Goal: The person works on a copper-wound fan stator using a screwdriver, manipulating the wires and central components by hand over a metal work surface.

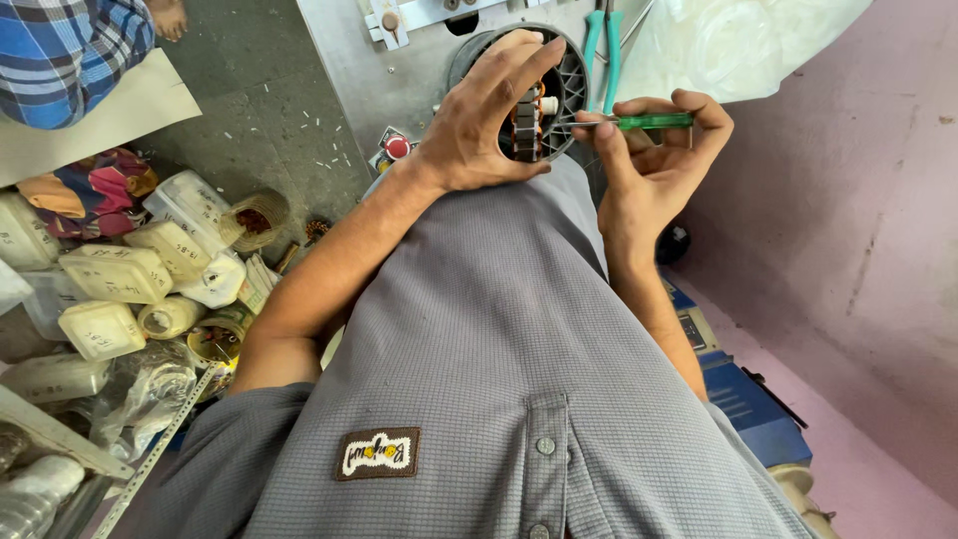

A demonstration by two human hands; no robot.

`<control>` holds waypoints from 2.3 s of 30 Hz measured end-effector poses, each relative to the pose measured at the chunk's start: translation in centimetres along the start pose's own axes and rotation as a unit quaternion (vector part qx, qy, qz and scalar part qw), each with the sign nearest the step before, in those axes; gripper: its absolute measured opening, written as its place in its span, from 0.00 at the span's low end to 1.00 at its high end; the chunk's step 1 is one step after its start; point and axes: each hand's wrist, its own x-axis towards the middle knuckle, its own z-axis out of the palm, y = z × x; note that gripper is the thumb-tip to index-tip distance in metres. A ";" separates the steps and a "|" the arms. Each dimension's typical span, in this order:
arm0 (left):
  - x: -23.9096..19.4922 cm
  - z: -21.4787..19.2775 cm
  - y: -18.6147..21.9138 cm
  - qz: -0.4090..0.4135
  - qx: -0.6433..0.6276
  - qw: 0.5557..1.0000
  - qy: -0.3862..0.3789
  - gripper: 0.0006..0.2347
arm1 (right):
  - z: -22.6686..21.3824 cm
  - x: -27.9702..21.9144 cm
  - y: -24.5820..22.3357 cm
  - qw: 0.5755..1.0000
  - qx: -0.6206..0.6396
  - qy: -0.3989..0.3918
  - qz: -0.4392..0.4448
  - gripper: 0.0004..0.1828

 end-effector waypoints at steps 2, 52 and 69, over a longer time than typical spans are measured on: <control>0.1 -0.2 -0.1 0.001 -0.002 1.000 -0.005 0.52 | 0.9 -0.6 0.1 0.995 -0.066 -0.019 -0.070 0.29; 1.1 -3.3 -2.3 -0.125 -0.335 0.932 -0.065 0.19 | 0.6 6.6 -0.5 0.974 -0.108 -0.197 -0.009 0.23; 1.0 -3.2 -2.3 -0.132 -0.331 0.933 -0.051 0.19 | 3.1 5.2 -3.7 0.893 -0.327 -0.233 -0.205 0.20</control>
